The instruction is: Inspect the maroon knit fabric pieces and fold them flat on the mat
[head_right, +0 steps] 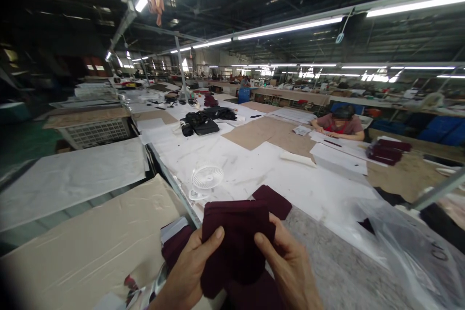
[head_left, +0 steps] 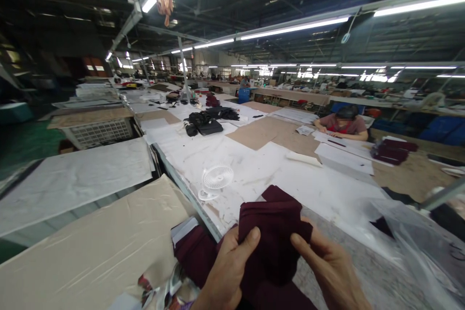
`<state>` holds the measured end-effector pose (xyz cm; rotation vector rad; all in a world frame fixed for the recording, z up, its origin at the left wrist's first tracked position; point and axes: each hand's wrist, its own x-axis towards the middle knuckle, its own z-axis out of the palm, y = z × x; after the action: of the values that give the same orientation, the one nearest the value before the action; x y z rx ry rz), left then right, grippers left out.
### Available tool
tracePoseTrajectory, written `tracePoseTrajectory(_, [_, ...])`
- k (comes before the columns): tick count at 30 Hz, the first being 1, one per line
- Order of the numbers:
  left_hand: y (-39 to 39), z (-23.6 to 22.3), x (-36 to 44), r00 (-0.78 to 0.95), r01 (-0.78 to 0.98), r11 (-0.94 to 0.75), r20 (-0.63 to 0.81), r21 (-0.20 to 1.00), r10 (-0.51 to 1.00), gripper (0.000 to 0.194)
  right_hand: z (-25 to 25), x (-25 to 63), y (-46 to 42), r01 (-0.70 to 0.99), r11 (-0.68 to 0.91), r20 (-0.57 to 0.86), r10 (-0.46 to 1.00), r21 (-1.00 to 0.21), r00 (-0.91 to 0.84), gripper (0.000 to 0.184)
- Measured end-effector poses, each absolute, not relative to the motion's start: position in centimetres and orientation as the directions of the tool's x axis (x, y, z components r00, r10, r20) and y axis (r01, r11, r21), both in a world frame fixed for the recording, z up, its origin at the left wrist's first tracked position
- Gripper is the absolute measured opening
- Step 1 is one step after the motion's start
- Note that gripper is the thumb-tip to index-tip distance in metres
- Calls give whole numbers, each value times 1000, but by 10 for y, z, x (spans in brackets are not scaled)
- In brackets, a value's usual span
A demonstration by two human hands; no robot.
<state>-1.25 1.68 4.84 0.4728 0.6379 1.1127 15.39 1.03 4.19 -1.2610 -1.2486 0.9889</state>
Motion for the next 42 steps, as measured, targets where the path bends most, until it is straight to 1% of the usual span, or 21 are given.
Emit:
tracePoseTrajectory(4, [16,51,-13,302,-689,428,-305,585,903,32,35,153,15,234,177,217,964,-956,154,24])
tracePoseTrajectory(6, [16,52,-13,296,-702,444,-339,557,893,33,35,149,16,261,198,247,954,-945,170,22])
tracePoseTrajectory(10, [14,51,-11,314,-707,441,-314,552,896,32,37,140,15,161,156,187,963,-974,195,24])
tracePoseTrajectory(12, [14,51,-10,314,-695,444,-316,565,895,32,36,138,15,148,148,175,965,-978,197,24])
tracePoseTrajectory(14, [13,49,-9,298,-686,447,-339,575,893,34,32,138,16,199,180,221,953,-963,208,23])
tracePoseTrajectory(16, [13,44,-8,271,-674,443,-361,591,892,35,28,138,16,294,230,308,918,-928,251,22])
tracePoseTrajectory(18, [15,38,-8,240,-660,437,-380,611,893,36,24,137,19,451,296,456,837,-842,302,28])
tracePoseTrajectory(20, [16,32,-7,218,-653,429,-389,624,895,36,22,136,22,651,331,640,701,-683,315,44])
tracePoseTrajectory(21, [17,30,-6,209,-655,423,-388,626,898,36,22,135,23,740,324,719,629,-590,298,52])
tracePoseTrajectory(22, [18,28,-4,203,-661,417,-386,624,900,38,21,135,24,808,307,780,563,-503,272,55])
tracePoseTrajectory(23, [18,27,-3,197,-668,411,-385,621,902,40,21,134,25,854,285,825,507,-434,250,54])
tracePoseTrajectory(24, [18,26,-2,181,-672,400,-385,624,905,41,21,133,26,882,273,853,470,-384,226,49])
tracePoseTrajectory(25, [17,25,-1,155,-665,387,-388,639,908,42,22,133,26,890,276,862,462,-363,208,44])
tracePoseTrajectory(26, [17,24,-1,130,-649,375,-389,662,912,41,22,132,25,878,291,849,487,-379,205,39])
tracePoseTrajectory(27, [16,24,-1,111,-632,361,-381,685,918,38,23,132,25,848,311,814,540,-430,214,34])
tracePoseTrajectory(30, [15,20,-7,120,-611,331,-329,719,937,26,25,131,22,675,322,636,718,-664,283,21])
tracePoseTrajectory(32, [15,16,-11,142,-623,330,-312,710,939,23,28,130,21,562,310,555,760,-767,338,17])
tracePoseTrajectory(34, [15,15,-14,113,-617,317,-317,721,942,27,31,130,20,487,327,516,792,-810,326,14])
tracePoseTrajectory(37, [15,17,-13,61,-633,279,-312,723,948,34,37,129,20,423,356,478,847,-834,231,7])
tracePoseTrajectory(39, [15,21,-11,63,-660,279,-319,698,946,37,40,130,21,426,342,457,866,-838,203,9])
tracePoseTrajectory(42, [17,26,-10,80,-668,302,-339,680,938,34,43,135,24,473,317,438,883,-822,167,16])
